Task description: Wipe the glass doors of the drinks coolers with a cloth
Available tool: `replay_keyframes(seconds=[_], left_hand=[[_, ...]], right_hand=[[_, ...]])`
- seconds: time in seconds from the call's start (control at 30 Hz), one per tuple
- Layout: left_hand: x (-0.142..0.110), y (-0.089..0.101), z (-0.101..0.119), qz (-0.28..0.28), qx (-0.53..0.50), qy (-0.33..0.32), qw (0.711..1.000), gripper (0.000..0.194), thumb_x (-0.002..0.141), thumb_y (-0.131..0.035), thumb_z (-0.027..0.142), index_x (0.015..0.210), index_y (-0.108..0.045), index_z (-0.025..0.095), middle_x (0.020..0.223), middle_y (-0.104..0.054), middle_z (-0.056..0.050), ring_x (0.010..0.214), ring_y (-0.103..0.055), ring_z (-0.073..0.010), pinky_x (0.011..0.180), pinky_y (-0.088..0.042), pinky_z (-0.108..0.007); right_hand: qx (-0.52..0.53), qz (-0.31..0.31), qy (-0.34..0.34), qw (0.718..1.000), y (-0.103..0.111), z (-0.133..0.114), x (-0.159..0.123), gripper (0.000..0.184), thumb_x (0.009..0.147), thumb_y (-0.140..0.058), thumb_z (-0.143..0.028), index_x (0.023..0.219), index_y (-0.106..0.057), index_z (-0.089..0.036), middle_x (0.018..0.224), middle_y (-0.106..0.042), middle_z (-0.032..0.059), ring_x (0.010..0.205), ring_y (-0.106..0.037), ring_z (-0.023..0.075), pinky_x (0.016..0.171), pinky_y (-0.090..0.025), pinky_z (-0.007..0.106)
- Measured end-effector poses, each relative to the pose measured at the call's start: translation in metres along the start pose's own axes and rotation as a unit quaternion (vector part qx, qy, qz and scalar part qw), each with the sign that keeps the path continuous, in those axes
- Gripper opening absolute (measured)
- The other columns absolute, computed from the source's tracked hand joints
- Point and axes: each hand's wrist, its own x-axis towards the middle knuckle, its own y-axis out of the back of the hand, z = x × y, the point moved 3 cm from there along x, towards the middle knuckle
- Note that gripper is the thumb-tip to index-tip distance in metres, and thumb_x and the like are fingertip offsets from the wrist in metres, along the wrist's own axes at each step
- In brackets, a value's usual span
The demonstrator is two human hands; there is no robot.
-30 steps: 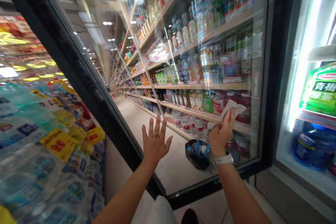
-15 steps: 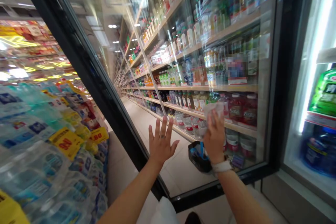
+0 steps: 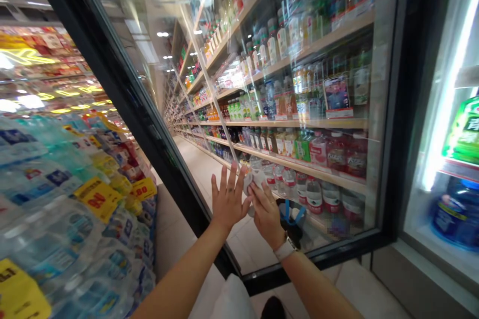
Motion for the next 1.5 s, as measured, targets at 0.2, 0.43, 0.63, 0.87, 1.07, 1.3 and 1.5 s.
replay_keyframes(seconds=[0.2,0.43,0.63,0.87,1.07,1.3,1.5], left_hand=[[-0.001,0.0,0.001,-0.013,0.004,0.002,1.0,0.075,0.094,-0.039,0.052,0.154,-0.014,0.015,0.159,-0.019,-0.012,0.15,-0.004,-0.0277,0.122,-0.002,-0.052],[0.002,0.0,0.003,-0.011,0.03,0.004,0.999,0.076,0.093,-0.045,0.045,0.154,-0.011,0.016,0.16,-0.014,-0.011,0.15,-0.001,-0.0273,0.122,-0.002,-0.052],[-0.001,-0.005,0.001,-0.016,0.046,0.003,0.999,0.077,0.092,-0.048,0.042,0.154,-0.01,0.016,0.159,-0.016,-0.012,0.149,-0.003,-0.0278,0.122,-0.003,-0.054],[-0.002,-0.004,0.001,-0.032,0.043,0.009,0.999,0.077,0.092,-0.049,0.038,0.154,-0.009,0.017,0.159,-0.018,-0.012,0.149,-0.005,-0.0281,0.122,-0.005,-0.054],[-0.001,-0.003,0.003,-0.02,0.033,0.01,0.999,0.075,0.093,-0.049,0.037,0.154,-0.01,0.017,0.159,-0.016,-0.011,0.149,-0.003,-0.0271,0.122,-0.002,-0.052],[-0.003,-0.007,0.0,-0.032,0.029,0.013,0.999,0.074,0.094,-0.046,0.034,0.154,-0.006,0.016,0.158,-0.019,-0.011,0.149,-0.002,-0.0256,0.122,-0.003,-0.053],[-0.001,-0.004,0.001,-0.024,0.039,0.005,0.999,0.074,0.095,-0.045,0.034,0.154,-0.006,0.014,0.158,-0.015,-0.011,0.148,-0.001,-0.0258,0.122,-0.004,-0.051]], right_hand=[[-0.085,0.097,-0.09,0.988,0.042,0.062,0.015,0.063,0.091,-0.032,-0.004,0.151,-0.03,-0.023,0.149,-0.046,0.0096,0.147,-0.025,0.0247,0.118,-0.029,0.055],[-0.13,0.19,-0.212,0.95,0.068,0.101,0.018,0.067,0.084,-0.031,-0.004,0.15,-0.035,-0.018,0.153,-0.039,0.0123,0.143,-0.033,0.0283,0.116,-0.028,0.059],[-0.025,0.037,-0.059,0.997,0.007,0.013,-0.003,0.067,0.09,-0.031,-0.002,0.153,-0.026,-0.024,0.148,-0.048,0.0081,0.146,-0.026,0.0226,0.116,-0.035,0.05],[-0.039,0.049,-0.071,0.996,0.025,0.035,0.008,0.064,0.092,-0.032,-0.004,0.153,-0.026,-0.024,0.148,-0.047,0.0076,0.147,-0.023,0.0233,0.118,-0.032,0.052],[-0.123,0.181,-0.219,0.951,0.072,0.099,0.02,0.068,0.084,-0.032,-0.004,0.151,-0.032,-0.017,0.154,-0.037,0.0127,0.145,-0.03,0.0278,0.118,-0.027,0.057],[-0.054,0.077,-0.132,0.987,0.025,0.035,0.005,0.064,0.092,-0.029,-0.005,0.153,-0.027,-0.023,0.154,-0.038,0.009,0.148,-0.022,0.0251,0.118,-0.029,0.056],[-0.021,-0.006,-0.008,1.0,0.01,0.009,-0.001,0.068,0.09,-0.029,0.001,0.153,-0.026,-0.025,0.142,-0.055,0.0049,0.146,-0.025,0.0192,0.117,-0.036,0.043]])
